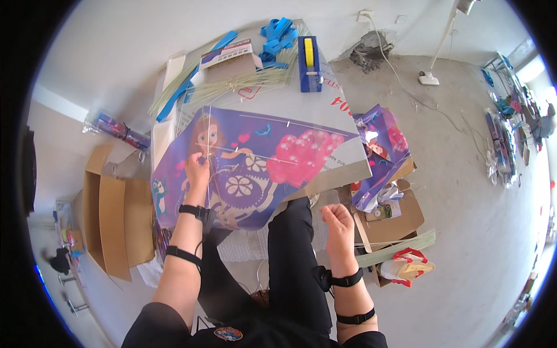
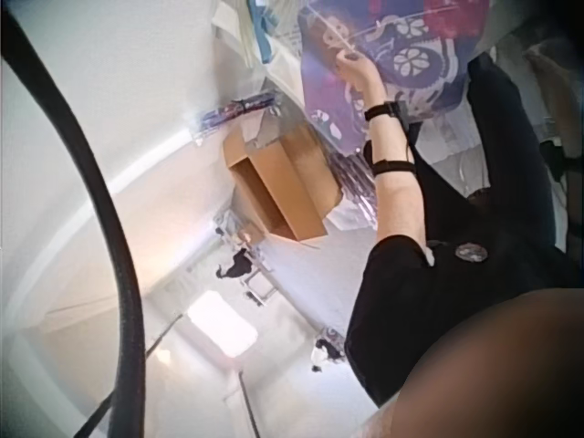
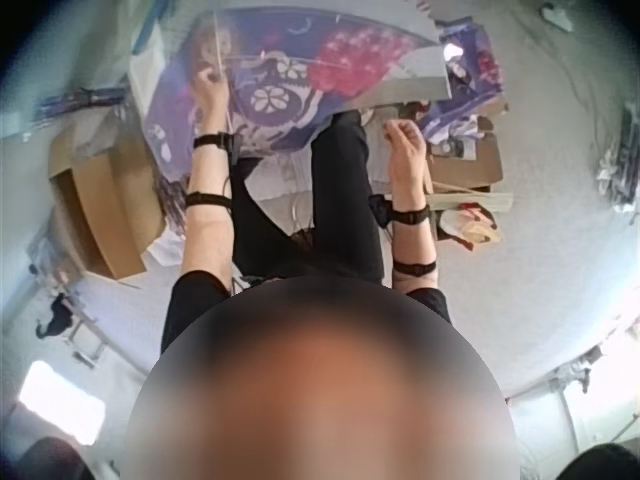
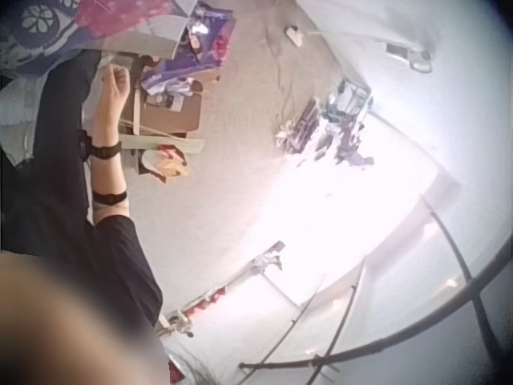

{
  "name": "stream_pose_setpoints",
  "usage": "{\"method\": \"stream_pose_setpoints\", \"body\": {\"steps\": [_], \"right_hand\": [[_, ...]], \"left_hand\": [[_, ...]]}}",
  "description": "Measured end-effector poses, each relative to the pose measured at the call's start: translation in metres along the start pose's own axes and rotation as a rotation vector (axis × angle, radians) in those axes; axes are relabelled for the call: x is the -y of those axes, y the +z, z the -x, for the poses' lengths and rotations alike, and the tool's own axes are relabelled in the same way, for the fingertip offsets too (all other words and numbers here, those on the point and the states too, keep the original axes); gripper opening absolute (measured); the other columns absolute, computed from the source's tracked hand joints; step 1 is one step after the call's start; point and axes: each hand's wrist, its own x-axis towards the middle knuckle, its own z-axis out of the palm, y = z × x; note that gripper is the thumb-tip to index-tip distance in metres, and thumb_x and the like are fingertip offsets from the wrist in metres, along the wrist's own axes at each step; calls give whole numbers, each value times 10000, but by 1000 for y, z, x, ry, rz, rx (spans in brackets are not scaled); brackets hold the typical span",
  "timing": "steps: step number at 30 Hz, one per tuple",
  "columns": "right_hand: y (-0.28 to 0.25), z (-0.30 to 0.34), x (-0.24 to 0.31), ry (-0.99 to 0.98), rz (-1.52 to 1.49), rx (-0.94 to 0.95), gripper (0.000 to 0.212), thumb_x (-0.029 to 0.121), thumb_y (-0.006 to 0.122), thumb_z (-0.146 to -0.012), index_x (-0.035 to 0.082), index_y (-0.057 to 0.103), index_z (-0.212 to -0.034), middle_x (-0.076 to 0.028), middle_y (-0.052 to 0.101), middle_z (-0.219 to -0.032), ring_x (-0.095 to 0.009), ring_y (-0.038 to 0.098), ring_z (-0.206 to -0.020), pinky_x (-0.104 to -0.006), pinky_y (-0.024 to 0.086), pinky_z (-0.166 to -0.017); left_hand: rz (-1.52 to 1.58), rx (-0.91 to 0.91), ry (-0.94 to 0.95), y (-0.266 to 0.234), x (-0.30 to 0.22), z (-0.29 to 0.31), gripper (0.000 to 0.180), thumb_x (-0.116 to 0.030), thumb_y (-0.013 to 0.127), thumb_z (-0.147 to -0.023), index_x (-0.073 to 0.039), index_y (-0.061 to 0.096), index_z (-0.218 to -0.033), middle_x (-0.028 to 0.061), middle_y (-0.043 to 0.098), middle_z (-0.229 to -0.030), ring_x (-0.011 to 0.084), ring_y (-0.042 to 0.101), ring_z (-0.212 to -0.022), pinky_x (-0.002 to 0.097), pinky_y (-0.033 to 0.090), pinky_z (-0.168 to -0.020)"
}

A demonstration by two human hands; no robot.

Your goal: The recorder is assembling a plastic kite by inserting support rods and securing them with tape.

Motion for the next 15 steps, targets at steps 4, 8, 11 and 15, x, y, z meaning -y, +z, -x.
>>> {"method": "stream_pose_setpoints", "body": {"steps": [4, 8, 11, 15], "right_hand": [[-6, 1, 1, -20, -11, -26, 91, 114, 628, -925, 27, 607, -908, 16, 585, -841, -60, 499, -773, -202, 388, -729], [-3, 3, 1, 25, -21, 8, 105, 142, 624, -930, 37, 620, -933, -10, 636, -886, -79, 533, -805, -233, 414, -766], [-5, 2, 3, 46, 9, 20, 117, 154, 623, -932, 37, 619, -940, -10, 638, -884, -82, 532, -804, -236, 412, -761], [-9, 3, 10, 83, 9, 25, 110, 144, 623, -932, 40, 603, -900, 36, 573, -827, -41, 479, -771, -200, 372, -715]], "left_hand": [[913, 470, -204, 11, -128, -11, 214, -216, 666, -883, -61, 641, -1027, 44, 639, -945, 153, 580, -892, 326, 448, -816], [1119, 870, -278, 50, -231, -53, 174, -337, 648, -912, -163, 644, -910, -50, 624, -839, 57, 548, -800, 268, 380, -707], [1190, 907, -429, 91, -300, -73, 242, -362, 694, -858, -146, 605, -797, -44, 578, -726, 75, 525, -703, 287, 366, -675], [1137, 858, -578, 121, -345, -86, 198, -283, 756, -808, -129, 631, -797, -23, 589, -718, 87, 524, -655, 284, 368, -624]]}}
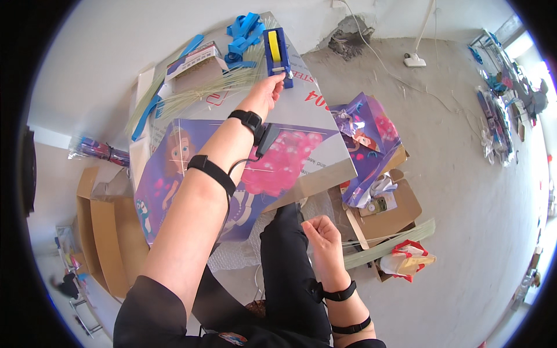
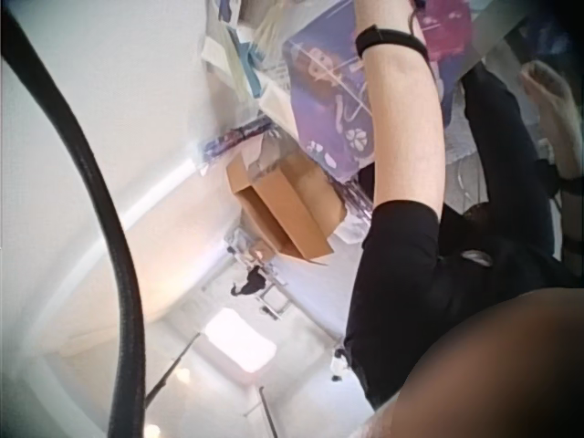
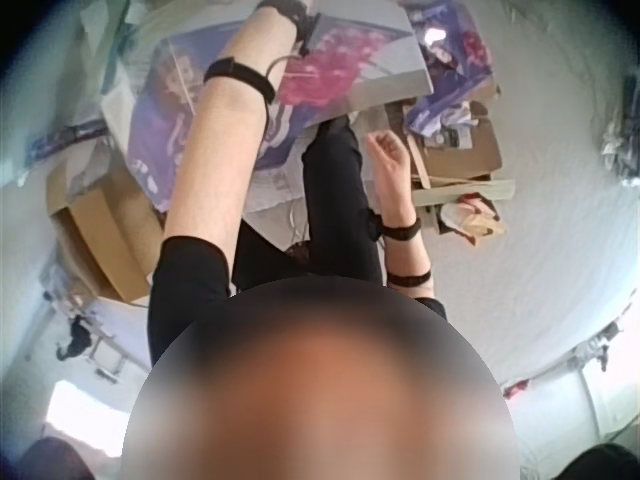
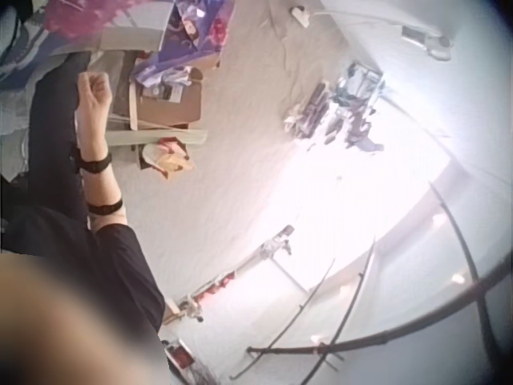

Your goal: The recorder is assembling a plastic kite by inserting support rods and securing them with tape.

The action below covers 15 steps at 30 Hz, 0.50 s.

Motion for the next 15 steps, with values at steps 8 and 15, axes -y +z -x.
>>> {"method": "stream_pose_setpoints", "body": {"steps": [8, 15], "right_hand": [[-22, -16, 10, -100, 340, -85, 51, 61, 636, -911, 37, 600, -884, 70, 524, -774, -19, 439, -699, -181, 346, -621], [-56, -53, 50, -321, 646, -237, 35, 36, 637, -865, 3, 643, -878, 9, 581, -706, -51, 519, -652, -214, 424, -595]], "left_hand": [[-190, -184, 225, -30, 31, -31, 163, -147, 814, -744, -101, 660, -766, -24, 593, -677, 84, 467, -540, 270, 332, -454], [527, 291, 264, -119, -26, 32, 97, -54, 739, -819, -109, 665, -852, -20, 624, -778, 99, 563, -675, 247, 434, -598]]}}
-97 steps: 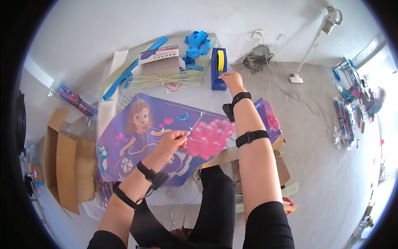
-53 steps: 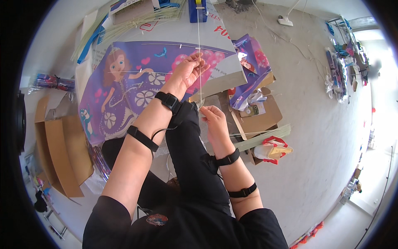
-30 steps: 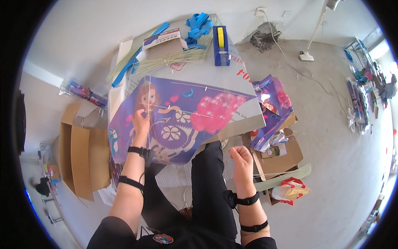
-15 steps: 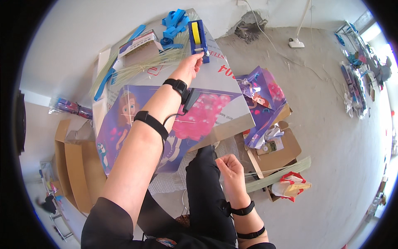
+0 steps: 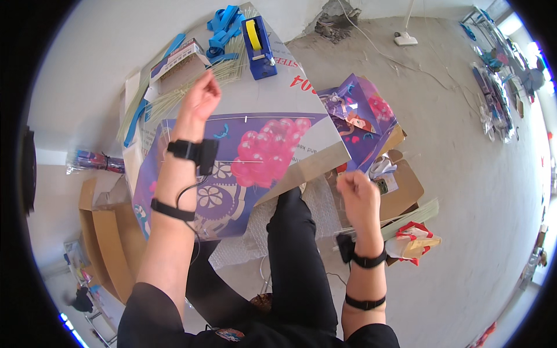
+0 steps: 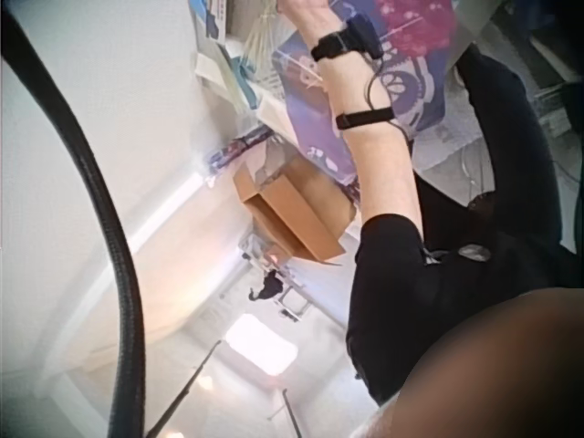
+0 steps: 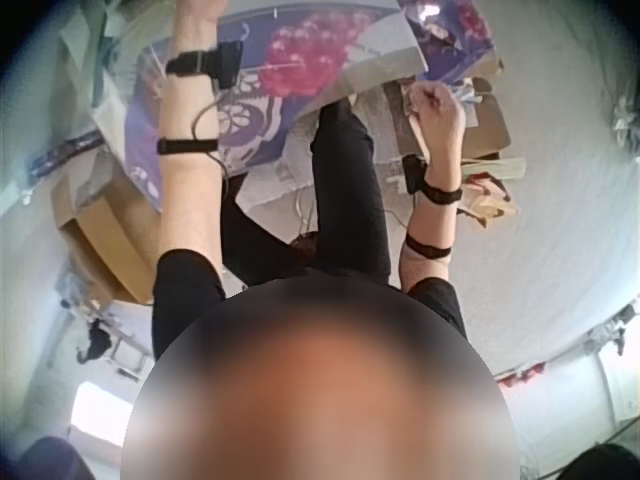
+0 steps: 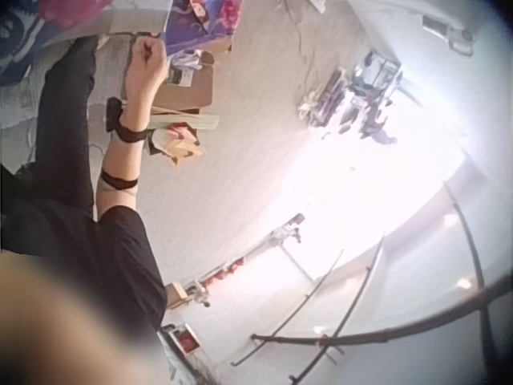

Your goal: The recorder is assembling a plastic kite by inserting support rods and securing them with tape.

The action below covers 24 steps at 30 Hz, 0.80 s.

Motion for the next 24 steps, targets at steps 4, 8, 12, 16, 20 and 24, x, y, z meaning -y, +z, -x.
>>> {"method": "stream_pose_setpoints", "body": {"steps": [4, 8, 12, 16, 20, 24], "right_hand": [[11, -58, 20, -161, 201, -89, 93, 74, 653, -829, 0, 656, -886, -93, 620, -680, -167, 592, -623, -290, 461, -599], [31, -104, 21, -187, 326, -123, 124, 80, 654, -812, -2, 669, -903, -134, 657, -723, -274, 632, -670, -341, 486, -641], [49, -125, 19, -171, 344, -155, 135, 86, 659, -798, 2, 675, -902, -148, 668, -751, -305, 640, -715, -368, 494, -676], [54, -143, -1, -99, 341, -147, 138, 96, 675, -784, 11, 673, -892, -154, 674, -774, -309, 648, -744, -375, 497, -706], [66, -151, -20, -87, 259, -160, 124, 104, 679, -796, 18, 674, -884, -99, 670, -739, -221, 635, -694, -335, 488, -687], [73, -159, -26, -69, 90, -99, 108, 60, 652, -807, -2, 657, -896, -22, 624, -732, -95, 568, -686, -249, 451, -646]], "left_hand": [[16, -29, 114, -46, -27, 43, 137, -32, 702, -851, -127, 648, -933, -18, 627, -843, 106, 583, -747, 262, 464, -703], [-39, -180, 132, -74, -24, 75, 212, -40, 677, -880, -145, 600, -1048, -24, 614, -857, 113, 580, -773, 268, 461, -757], [-81, -282, 107, -95, -27, 78, 168, -60, 688, -879, -132, 613, -1011, -25, 626, -859, 107, 584, -767, 272, 466, -759], [-253, -262, 76, -113, -24, 70, 136, -121, 721, -868, -130, 631, -969, -23, 650, -861, 87, 586, -767, 277, 468, -750], [-447, -307, 72, -116, -26, 67, 137, -198, 725, -875, -147, 636, -966, -31, 656, -868, 73, 582, -779, 260, 455, -733], [-534, -337, 49, -115, -29, 66, 147, -224, 725, -874, -150, 633, -962, -43, 650, -861, 67, 579, -794, 251, 446, -726]]}}
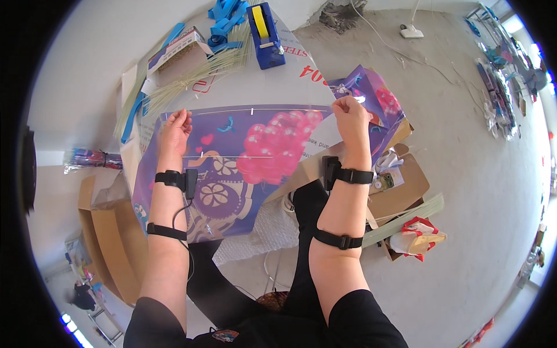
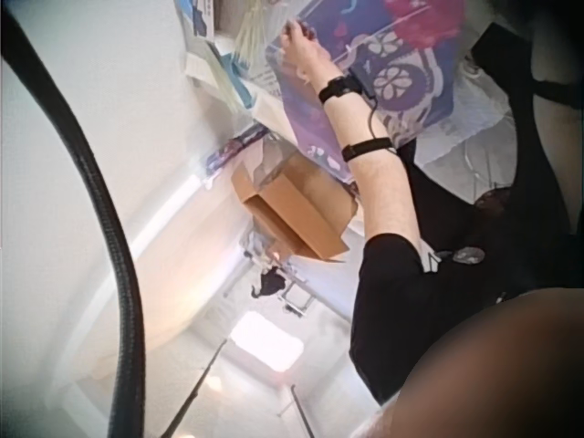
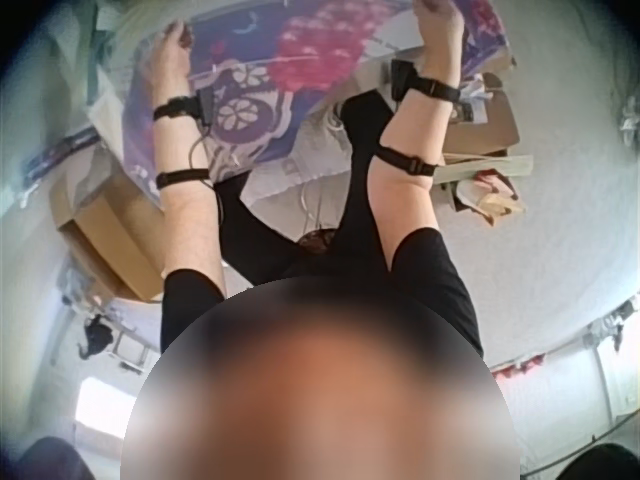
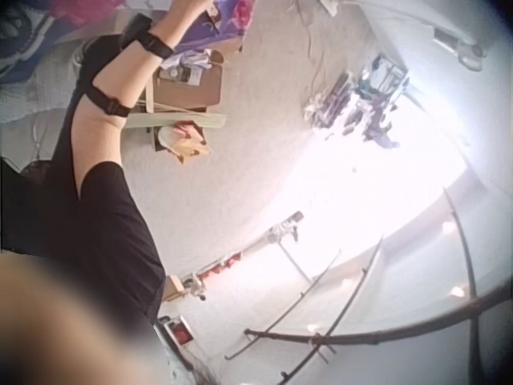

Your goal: The recorder is assembling a plastic kite by inserting support rods and securing them with tape.

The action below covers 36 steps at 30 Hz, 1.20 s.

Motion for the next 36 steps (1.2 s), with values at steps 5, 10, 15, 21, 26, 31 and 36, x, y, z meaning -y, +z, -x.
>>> {"method": "stream_pose_setpoints", "body": {"steps": [5, 10, 15, 21, 26, 31, 36], "right_hand": [[0, -7, -13, 115, -76, 4, 125, 46, 668, -798, 4, 662, -915, -7, 611, -729, -81, 558, -690, -231, 443, -654], [8, -4, -13, 127, 88, -92, 159, 123, 721, -776, 37, 693, -907, -57, 671, -746, -179, 632, -700, -312, 496, -677], [8, 0, 1, 189, 157, -68, 172, 132, 726, -769, 33, 699, -906, -96, 695, -791, -208, 672, -766, -327, 521, -726], [10, -2, -2, 168, 200, -71, 152, 131, 730, -769, 31, 715, -882, -104, 695, -772, -221, 657, -794, -336, 513, -745], [15, -2, 3, 185, 211, -54, 145, 126, 723, -772, 31, 719, -881, -113, 694, -772, -233, 655, -795, -344, 511, -745], [16, -4, -3, 213, 240, -73, 160, 150, 702, -782, 22, 713, -877, -133, 692, -782, -268, 677, -766, -361, 515, -732], [16, -8, -11, 162, 250, -84, 173, 163, 693, -783, 29, 712, -891, -153, 688, -790, -298, 676, -790, -373, 517, -742]], "left_hand": [[-56, -35, -26, -4, 3, -8, 165, -218, 738, -863, -159, 637, -979, -68, 608, -827, 56, 552, -760, 226, 424, -693], [-179, -32, -10, -11, 8, -16, 194, -209, 749, -851, -137, 640, -994, -67, 598, -828, 50, 526, -716, 201, 405, -635], [-354, -132, 71, -5, 7, -12, 199, -195, 767, -829, -114, 655, -973, -56, 602, -817, 44, 519, -691, 191, 397, -608], [-393, -70, 16, -9, 6, -17, 204, -193, 754, -842, -99, 649, -989, -54, 580, -817, 49, 505, -711, 196, 387, -634], [-493, -76, 15, -9, 1, -19, 176, -233, 734, -858, -101, 667, -954, -55, 606, -804, 44, 527, -724, 200, 386, -619], [-546, -122, 38, 2, 3, -19, 182, -248, 743, -846, -105, 687, -944, -60, 610, -794, 39, 520, -709, 198, 375, -598], [-589, -108, 48, -3, 3, -29, 176, -251, 749, -836, -110, 699, -927, -62, 608, -775, 38, 505, -680, 202, 363, -573]]}}
